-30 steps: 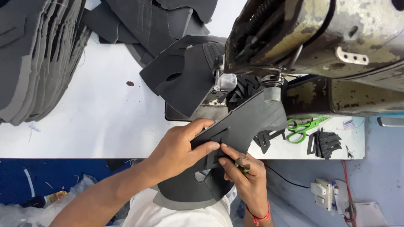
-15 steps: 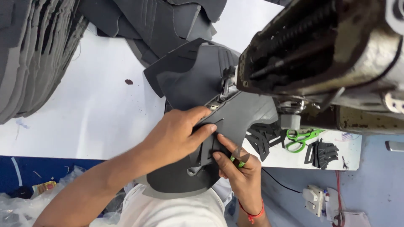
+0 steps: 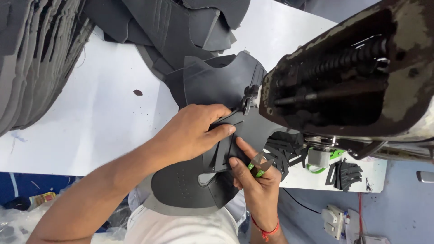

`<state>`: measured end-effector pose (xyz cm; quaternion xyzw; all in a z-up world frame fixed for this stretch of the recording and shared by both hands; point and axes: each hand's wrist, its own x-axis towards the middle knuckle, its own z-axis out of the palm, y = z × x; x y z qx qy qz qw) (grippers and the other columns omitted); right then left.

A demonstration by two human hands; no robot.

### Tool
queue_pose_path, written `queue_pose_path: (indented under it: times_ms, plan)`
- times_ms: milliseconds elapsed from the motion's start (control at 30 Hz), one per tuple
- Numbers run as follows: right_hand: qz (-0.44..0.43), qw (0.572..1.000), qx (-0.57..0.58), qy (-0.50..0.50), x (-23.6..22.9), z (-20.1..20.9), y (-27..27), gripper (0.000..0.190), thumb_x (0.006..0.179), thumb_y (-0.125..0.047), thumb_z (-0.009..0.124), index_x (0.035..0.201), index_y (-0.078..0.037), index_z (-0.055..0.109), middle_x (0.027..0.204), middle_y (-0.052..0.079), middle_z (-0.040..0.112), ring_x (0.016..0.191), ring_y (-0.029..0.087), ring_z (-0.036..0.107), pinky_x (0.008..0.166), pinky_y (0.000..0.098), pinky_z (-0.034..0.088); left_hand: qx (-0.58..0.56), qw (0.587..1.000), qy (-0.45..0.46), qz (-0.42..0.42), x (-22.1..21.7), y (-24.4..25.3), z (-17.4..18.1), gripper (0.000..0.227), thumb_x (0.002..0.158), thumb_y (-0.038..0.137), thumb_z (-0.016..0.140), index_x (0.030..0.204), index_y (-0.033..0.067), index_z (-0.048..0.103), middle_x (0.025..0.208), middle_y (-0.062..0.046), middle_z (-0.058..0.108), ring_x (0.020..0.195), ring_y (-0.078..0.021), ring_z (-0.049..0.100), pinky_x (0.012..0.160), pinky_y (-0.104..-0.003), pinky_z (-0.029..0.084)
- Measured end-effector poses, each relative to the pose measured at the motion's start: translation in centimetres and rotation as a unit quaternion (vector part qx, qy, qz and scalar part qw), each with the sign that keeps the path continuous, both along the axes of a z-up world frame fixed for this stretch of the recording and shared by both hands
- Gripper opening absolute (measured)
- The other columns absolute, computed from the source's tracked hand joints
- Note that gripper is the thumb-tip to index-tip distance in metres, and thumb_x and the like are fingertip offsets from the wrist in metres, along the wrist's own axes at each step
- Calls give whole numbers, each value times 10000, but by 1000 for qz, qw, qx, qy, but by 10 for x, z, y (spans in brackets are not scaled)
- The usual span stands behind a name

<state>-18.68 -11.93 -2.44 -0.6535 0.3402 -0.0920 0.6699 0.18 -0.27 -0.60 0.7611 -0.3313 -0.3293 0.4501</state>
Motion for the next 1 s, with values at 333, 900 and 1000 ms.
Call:
queue_pose_path:
  times_ms: [333,900,1000]
  plan:
    - [2,1000,-8,3,6,0,-2,431,895,-22,746,1322,-9,695,636,-35,620,526,32,524,470,196,399,18,999,41,6,6,-4,4,284,889,288,692,1025,40,712,750,-126,721,632,-257,694,607,-387,506]
    - [-21,998,-28,-61,26,-12,-17,150,952,8,716,1096,20,754,693,-18,625,539,35,521,470,203,387,-26,974,-220,41,-10,-13,-5,621,960,321,687,1406,-73,512,1099,-247,681,974,-406,684,778,-480,549]
    - [-44,995,6,-90,32,-7,-11,125,935,16,720,995,-34,622,686,-24,594,514,37,516,446,208,391,-9,983,-181,32,-4,-16,-5,754,887,406,741,1399,-80,475,1261,-258,627,1116,-401,649,885,-459,540]
